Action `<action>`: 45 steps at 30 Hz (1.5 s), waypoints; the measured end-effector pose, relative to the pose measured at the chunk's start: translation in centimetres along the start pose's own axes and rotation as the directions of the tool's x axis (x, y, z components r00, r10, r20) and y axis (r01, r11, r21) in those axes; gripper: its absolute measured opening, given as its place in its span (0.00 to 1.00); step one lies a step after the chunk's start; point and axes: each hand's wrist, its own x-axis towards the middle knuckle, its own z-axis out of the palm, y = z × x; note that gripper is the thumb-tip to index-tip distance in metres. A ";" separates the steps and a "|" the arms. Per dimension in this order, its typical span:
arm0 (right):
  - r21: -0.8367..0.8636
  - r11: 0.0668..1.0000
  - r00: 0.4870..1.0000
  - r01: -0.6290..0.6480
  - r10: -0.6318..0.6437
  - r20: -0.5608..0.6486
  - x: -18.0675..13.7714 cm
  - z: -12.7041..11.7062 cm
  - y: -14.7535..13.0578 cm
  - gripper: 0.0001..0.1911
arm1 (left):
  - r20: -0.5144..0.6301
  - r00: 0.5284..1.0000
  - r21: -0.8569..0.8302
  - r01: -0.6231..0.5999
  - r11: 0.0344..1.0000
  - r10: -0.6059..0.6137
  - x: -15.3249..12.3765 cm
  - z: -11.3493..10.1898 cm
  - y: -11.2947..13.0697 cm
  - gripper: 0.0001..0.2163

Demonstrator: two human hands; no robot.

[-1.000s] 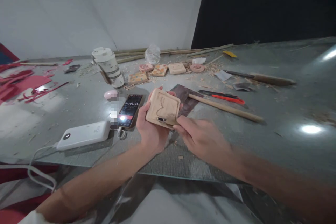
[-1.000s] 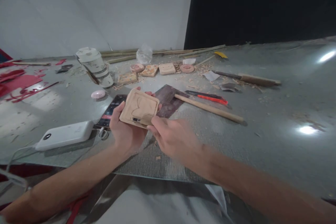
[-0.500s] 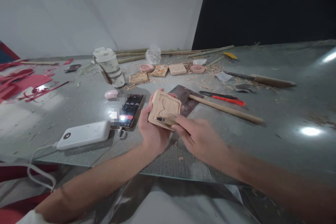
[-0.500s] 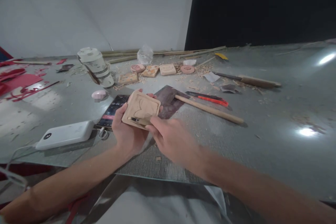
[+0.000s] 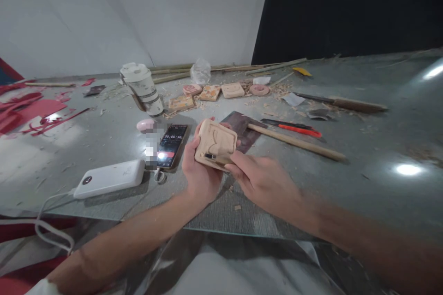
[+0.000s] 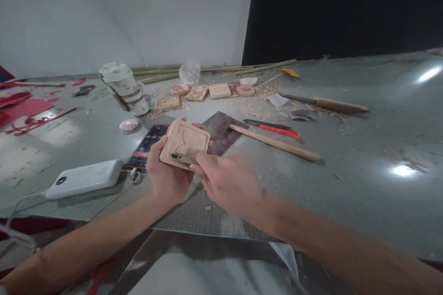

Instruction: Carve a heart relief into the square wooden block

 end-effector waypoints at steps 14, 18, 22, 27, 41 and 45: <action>0.561 0.779 0.957 -0.281 0.188 0.220 2.0 -1.5 0.3 0.24 | -0.036 0.999 -0.008 0.026 1.000 -0.027 1.0 0.0 0.5 0.22; 0.683 0.659 0.946 -0.314 0.277 0.167 2.0 -1.7 1.7 0.27 | -0.041 0.999 -0.017 0.017 1.000 -0.018 1.2 -0.1 0.6 0.22; 0.796 0.531 0.886 -0.290 0.463 0.014 2.2 -1.2 3.4 0.27 | -0.012 0.998 -0.037 0.054 0.998 -0.055 1.0 0.2 0.9 0.21; 0.808 0.478 0.857 -0.345 0.512 0.062 2.3 -0.9 3.8 0.23 | 0.083 0.992 -0.034 0.096 0.995 -0.092 0.5 0.7 1.7 0.22; 0.803 0.428 0.809 -0.414 0.578 0.109 2.4 -0.8 4.9 0.24 | 0.286 0.956 0.932 -0.293 -0.213 -0.062 3.6 -3.7 8.6 0.22; 0.808 0.393 0.787 -0.439 0.602 0.135 2.4 -0.3 5.7 0.26 | 0.267 0.962 0.862 -0.268 -0.430 -0.064 3.6 -8.1 12.9 0.24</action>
